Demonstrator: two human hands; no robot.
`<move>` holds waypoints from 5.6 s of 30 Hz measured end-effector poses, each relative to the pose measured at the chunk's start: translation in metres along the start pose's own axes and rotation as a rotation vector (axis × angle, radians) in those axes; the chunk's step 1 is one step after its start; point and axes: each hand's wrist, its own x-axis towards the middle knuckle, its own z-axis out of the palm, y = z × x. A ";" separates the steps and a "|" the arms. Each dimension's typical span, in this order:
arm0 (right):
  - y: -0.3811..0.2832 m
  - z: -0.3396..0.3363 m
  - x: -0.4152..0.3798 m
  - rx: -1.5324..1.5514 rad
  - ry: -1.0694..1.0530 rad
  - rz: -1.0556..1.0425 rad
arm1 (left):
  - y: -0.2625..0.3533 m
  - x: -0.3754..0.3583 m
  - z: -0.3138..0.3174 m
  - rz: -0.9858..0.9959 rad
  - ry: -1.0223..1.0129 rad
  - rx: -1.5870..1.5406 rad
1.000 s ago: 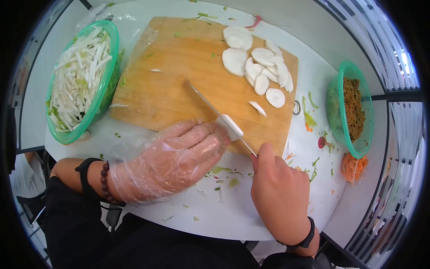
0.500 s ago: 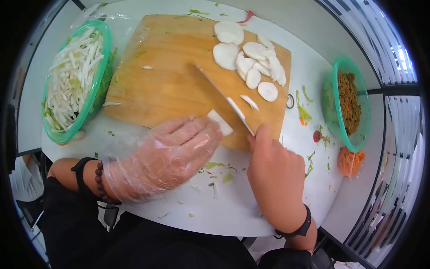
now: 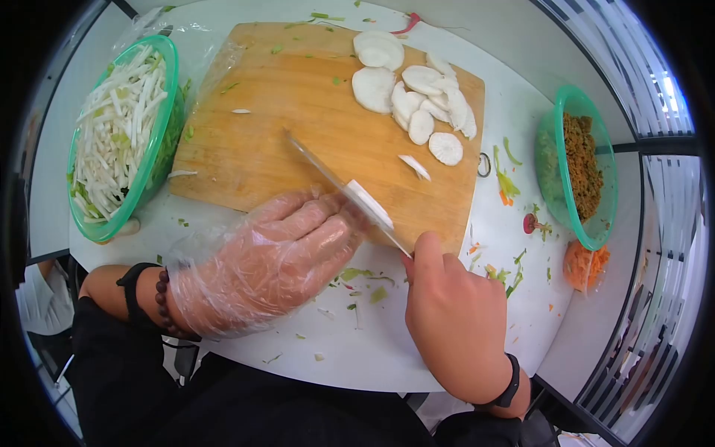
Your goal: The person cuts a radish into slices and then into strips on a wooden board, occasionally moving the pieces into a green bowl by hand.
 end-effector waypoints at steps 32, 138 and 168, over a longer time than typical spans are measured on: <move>-0.001 0.005 -0.002 -0.008 -0.018 0.021 | 0.002 0.000 0.001 0.007 0.047 0.054; -0.002 0.007 -0.003 0.059 -0.097 0.038 | 0.005 0.007 -0.011 -0.035 -0.108 0.033; -0.005 0.010 0.000 0.143 -0.015 0.024 | 0.007 0.007 -0.012 0.006 -0.129 0.100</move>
